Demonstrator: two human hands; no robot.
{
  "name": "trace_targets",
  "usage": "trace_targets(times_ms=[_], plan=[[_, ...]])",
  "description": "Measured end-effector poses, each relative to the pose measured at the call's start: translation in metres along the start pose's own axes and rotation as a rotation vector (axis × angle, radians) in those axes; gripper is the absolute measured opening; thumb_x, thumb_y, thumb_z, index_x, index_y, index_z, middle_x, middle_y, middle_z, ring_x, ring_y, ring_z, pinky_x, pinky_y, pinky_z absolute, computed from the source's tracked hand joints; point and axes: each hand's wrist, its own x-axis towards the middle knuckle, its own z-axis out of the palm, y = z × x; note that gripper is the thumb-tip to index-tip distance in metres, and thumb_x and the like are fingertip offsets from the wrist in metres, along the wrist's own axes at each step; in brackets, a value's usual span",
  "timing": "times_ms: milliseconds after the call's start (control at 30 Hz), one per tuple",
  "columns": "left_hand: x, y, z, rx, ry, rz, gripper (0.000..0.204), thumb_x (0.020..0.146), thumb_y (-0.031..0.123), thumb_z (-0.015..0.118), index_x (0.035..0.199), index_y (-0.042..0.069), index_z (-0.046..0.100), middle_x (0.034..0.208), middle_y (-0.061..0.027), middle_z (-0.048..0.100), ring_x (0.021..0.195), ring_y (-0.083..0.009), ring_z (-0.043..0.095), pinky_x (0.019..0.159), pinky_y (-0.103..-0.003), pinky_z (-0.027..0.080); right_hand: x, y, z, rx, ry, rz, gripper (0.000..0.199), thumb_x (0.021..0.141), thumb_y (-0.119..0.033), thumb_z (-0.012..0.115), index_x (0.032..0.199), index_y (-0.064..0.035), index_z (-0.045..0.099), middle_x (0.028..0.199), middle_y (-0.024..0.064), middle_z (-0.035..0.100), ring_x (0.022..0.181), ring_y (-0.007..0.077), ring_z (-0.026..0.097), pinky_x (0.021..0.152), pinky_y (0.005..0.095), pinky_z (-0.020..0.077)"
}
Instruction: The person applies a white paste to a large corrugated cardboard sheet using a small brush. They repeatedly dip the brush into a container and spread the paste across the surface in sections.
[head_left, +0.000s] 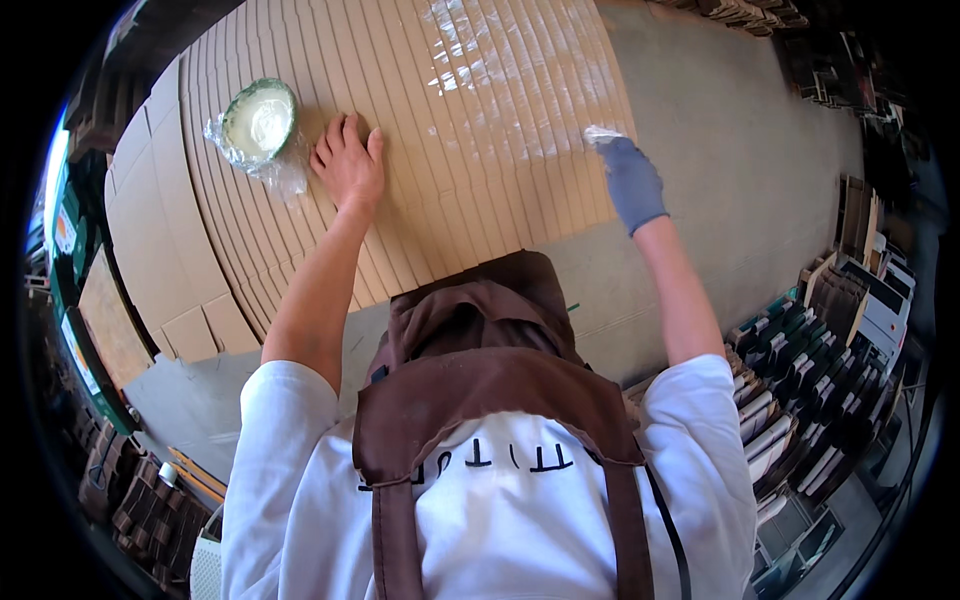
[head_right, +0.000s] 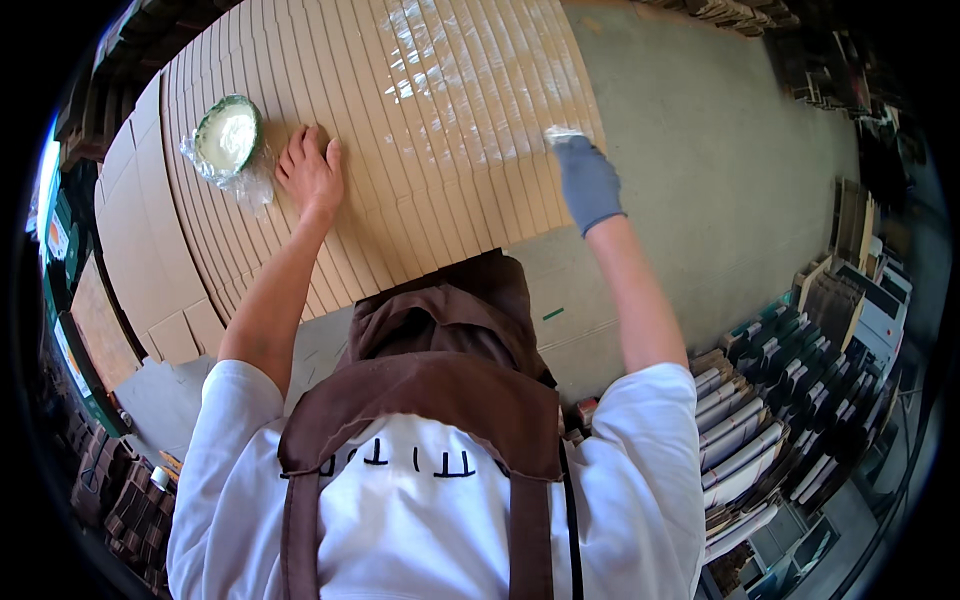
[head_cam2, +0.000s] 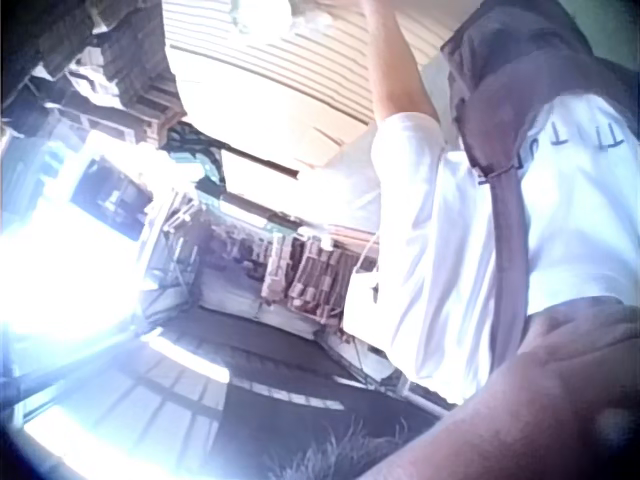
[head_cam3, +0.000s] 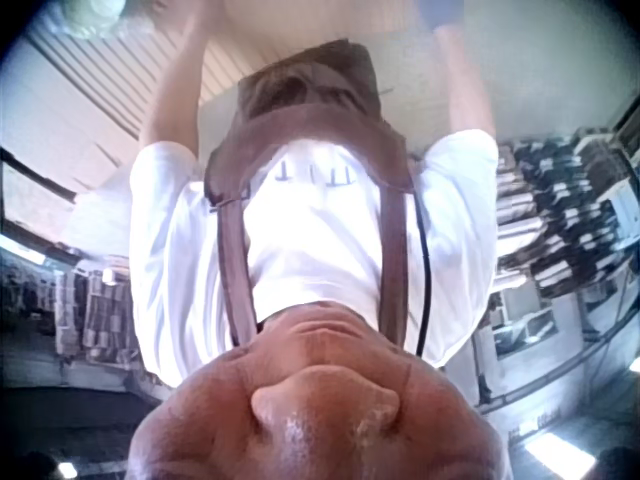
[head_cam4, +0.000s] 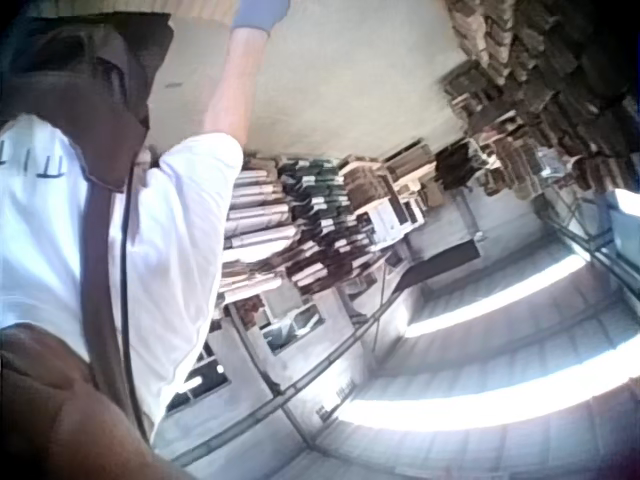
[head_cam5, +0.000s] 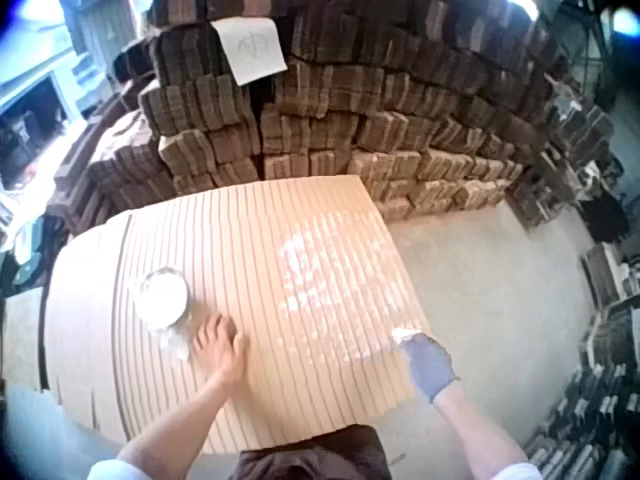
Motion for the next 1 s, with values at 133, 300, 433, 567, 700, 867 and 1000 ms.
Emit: trace_targets(times_ms=[133, 300, 433, 567, 700, 867, 1000], plan=[[0.001, 0.001, 0.002, 0.012, -0.006, -0.012, 0.050, 0.094, 0.045, 0.050, 0.136, 0.017, 0.046, 0.144, -0.0039, 0.041, 0.135, -0.0271, 0.032, 0.113, -0.051, 0.020, -0.013, -0.043, 0.023, -0.034, 0.040, -0.089, 0.025, 0.095, -0.015, 0.047, 0.113, -0.0056, 0.062, 0.103, 0.0168, 0.065, 0.098, 0.0321, 0.063, 0.085, 0.0416, 0.0504], [0.006, 0.003, 0.002, -0.019, 0.027, 0.006, 0.051, 0.093, 0.046, 0.049, 0.136, 0.017, 0.046, 0.144, -0.0036, 0.042, 0.134, -0.0267, 0.033, 0.113, -0.051, 0.020, -0.003, -0.008, 0.015, 0.231, 0.122, 0.094, 0.027, 0.097, -0.016, 0.044, 0.115, -0.0047, 0.061, 0.105, 0.0167, 0.066, 0.096, 0.0338, 0.062, 0.088, 0.0384, 0.0486], [-0.003, -0.002, 0.005, 0.005, 0.018, -0.010, 0.051, 0.094, 0.046, 0.049, 0.135, 0.017, 0.047, 0.144, -0.0032, 0.042, 0.134, -0.0263, 0.034, 0.113, -0.051, 0.020, -0.029, -0.135, 0.025, 0.142, 0.025, -0.183, 0.028, 0.095, -0.015, 0.045, 0.115, -0.0042, 0.061, 0.107, 0.0186, 0.065, 0.102, 0.0343, 0.062, 0.089, 0.0409, 0.0487], [0.005, 0.005, 0.000, -0.023, 0.017, 0.005, 0.052, 0.093, 0.046, 0.049, 0.135, 0.016, 0.046, 0.144, -0.0027, 0.042, 0.134, -0.0265, 0.034, 0.113, -0.051, 0.020, 0.001, -0.083, 0.048, 0.295, 0.322, -0.302, 0.025, 0.097, -0.027, 0.044, 0.101, -0.0075, 0.059, 0.096, 0.0183, 0.065, 0.083, 0.0389, 0.065, 0.073, 0.0488, 0.0523], [0.008, 0.005, -0.006, -0.030, 0.006, 0.006, 0.052, 0.093, 0.045, 0.050, 0.136, 0.015, 0.046, 0.144, -0.0029, 0.042, 0.134, -0.0270, 0.033, 0.113, -0.051, 0.020, 0.014, -0.069, 0.029, 0.007, 0.195, -0.148, 0.021, 0.096, -0.020, 0.043, 0.100, -0.0082, 0.060, 0.092, 0.0169, 0.065, 0.080, 0.0377, 0.065, 0.067, 0.0491, 0.0534], [0.000, 0.004, -0.002, -0.021, -0.012, -0.015, 0.052, 0.093, 0.044, 0.051, 0.135, 0.015, 0.046, 0.144, -0.0043, 0.042, 0.134, -0.0283, 0.032, 0.113, -0.052, 0.019, 0.015, -0.154, 0.057, 0.100, 0.157, -0.418, 0.016, 0.093, -0.014, 0.046, 0.096, -0.0083, 0.061, 0.091, 0.0167, 0.065, 0.078, 0.0369, 0.065, 0.065, 0.0492, 0.0532], [0.000, 0.006, -0.008, -0.011, -0.009, -0.010, 0.049, 0.094, 0.043, 0.051, 0.135, 0.015, 0.047, 0.143, -0.0042, 0.043, 0.133, -0.0293, 0.034, 0.112, -0.050, 0.020, 0.082, -0.112, 0.011, 0.141, 0.228, -0.210, 0.015, 0.093, -0.017, 0.048, 0.096, -0.0083, 0.059, 0.090, 0.0163, 0.065, 0.074, 0.0369, 0.065, 0.064, 0.0483, 0.0529]])
